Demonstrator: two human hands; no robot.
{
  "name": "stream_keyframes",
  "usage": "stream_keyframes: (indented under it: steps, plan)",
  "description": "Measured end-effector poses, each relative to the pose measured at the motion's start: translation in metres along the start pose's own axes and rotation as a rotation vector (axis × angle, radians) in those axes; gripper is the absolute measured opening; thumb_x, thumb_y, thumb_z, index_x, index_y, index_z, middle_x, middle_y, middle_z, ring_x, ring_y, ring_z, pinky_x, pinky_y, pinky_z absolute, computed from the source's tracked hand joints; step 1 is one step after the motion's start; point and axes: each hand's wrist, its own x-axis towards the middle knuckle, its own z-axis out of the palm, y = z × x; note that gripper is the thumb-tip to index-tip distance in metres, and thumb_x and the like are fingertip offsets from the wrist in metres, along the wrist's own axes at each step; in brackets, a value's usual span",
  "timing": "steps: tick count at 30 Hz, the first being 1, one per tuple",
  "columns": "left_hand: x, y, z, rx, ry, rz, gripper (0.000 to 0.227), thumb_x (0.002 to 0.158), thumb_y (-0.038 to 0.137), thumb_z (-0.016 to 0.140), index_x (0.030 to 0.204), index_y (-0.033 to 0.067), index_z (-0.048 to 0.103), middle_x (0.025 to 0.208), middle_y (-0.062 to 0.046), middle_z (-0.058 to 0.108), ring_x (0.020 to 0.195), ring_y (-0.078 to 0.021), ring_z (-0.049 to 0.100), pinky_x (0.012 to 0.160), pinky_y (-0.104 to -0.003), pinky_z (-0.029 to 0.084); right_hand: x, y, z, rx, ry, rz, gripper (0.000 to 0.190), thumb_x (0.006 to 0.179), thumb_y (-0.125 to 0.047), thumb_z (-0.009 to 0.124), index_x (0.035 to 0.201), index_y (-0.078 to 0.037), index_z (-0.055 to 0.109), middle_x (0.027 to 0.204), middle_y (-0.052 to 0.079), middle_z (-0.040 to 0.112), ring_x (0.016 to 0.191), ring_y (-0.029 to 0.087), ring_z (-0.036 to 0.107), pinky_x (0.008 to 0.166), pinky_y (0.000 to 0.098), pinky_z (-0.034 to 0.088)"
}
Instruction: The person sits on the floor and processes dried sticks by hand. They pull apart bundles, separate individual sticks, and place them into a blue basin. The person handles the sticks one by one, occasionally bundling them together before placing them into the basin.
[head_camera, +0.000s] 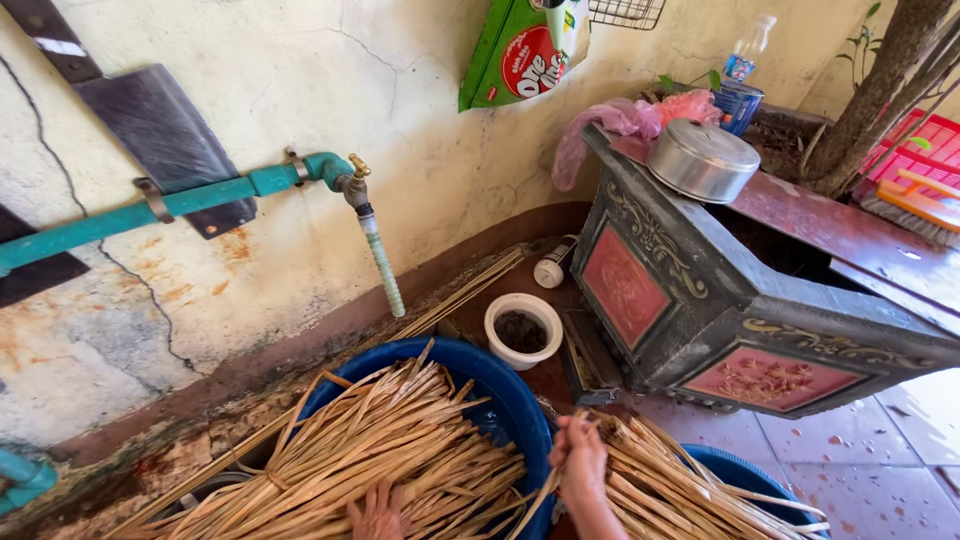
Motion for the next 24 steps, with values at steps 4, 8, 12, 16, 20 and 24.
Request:
stream_keyframes:
  steps: [4, 8, 12, 16, 20, 24]
  plan:
    - [0.012, 0.011, 0.006, -0.046, -0.042, -0.064, 0.041, 0.092, 0.037, 0.067, 0.129, 0.0192, 0.058, 0.15, -0.013, 0.037, 0.141, -0.0353, 0.033, 0.112, -0.065, 0.022, -0.014, 0.041, 0.007, -0.064, -0.106, 0.136, 0.027, 0.102, -0.031, 0.057, 0.098, -0.005, 0.064, 0.062, 0.001, 0.047, 0.045, 0.009, 0.035, 0.04, 0.0252, 0.028]
    - [0.01, 0.008, 0.01, -0.057, 0.029, -0.054, 0.03, 0.089, 0.035, 0.069, 0.114, 0.0194, 0.071, 0.14, -0.009, 0.052, 0.135, -0.0329, 0.044, 0.109, -0.06, 0.031, -0.01, 0.073, -0.003, -0.21, -0.153, 0.227, 0.02, 0.097, -0.027, 0.069, 0.1, -0.007, 0.065, 0.062, -0.003, 0.045, 0.043, 0.007, 0.032, 0.039, 0.0256, 0.024]
    - [-0.003, 0.019, 0.001, -0.198, 0.354, 0.143, 0.023, 0.082, 0.036, 0.074, 0.093, 0.0168, 0.078, 0.12, -0.009, 0.07, 0.117, -0.0319, 0.061, 0.101, -0.051, 0.045, -0.012, 0.093, -0.011, -0.255, -0.217, 0.35, 0.025, 0.101, -0.029, 0.067, 0.098, -0.006, 0.058, 0.062, -0.002, 0.045, 0.043, 0.007, 0.033, 0.039, 0.0271, 0.024]
    - [-0.012, 0.04, -0.017, -0.634, 0.244, 0.039, 0.024, 0.091, 0.035, 0.071, 0.101, 0.0138, 0.076, 0.086, -0.009, 0.078, 0.08, -0.0276, 0.075, 0.072, -0.038, 0.058, -0.02, 0.102, -0.002, -0.265, -0.343, 0.453, 0.037, 0.103, -0.039, 0.052, 0.106, -0.006, 0.066, 0.072, 0.004, 0.061, 0.052, 0.011, 0.046, 0.043, 0.028, 0.038]
    - [-0.027, 0.078, -0.013, -1.254, 0.114, 0.177, 0.02, 0.097, 0.025, 0.066, 0.104, 0.0065, 0.069, 0.065, -0.002, 0.063, 0.054, -0.0108, 0.056, 0.049, -0.029, 0.046, -0.034, 0.096, 0.017, -0.34, -0.449, 0.442, 0.046, 0.104, -0.04, 0.046, 0.116, -0.001, 0.065, 0.098, 0.016, 0.075, 0.084, 0.027, 0.075, 0.061, 0.0402, 0.063]
    - [-0.048, 0.095, -0.007, -1.14, 0.092, 0.227, 0.016, 0.1, 0.019, 0.059, 0.108, 0.0091, 0.069, 0.06, 0.001, 0.06, 0.051, -0.0085, 0.056, 0.047, -0.027, 0.044, -0.044, 0.072, 0.028, 0.027, -0.327, 0.262, 0.042, 0.105, -0.036, 0.046, 0.129, -0.004, 0.059, 0.112, 0.015, 0.076, 0.091, 0.024, 0.074, 0.073, 0.0375, 0.06]
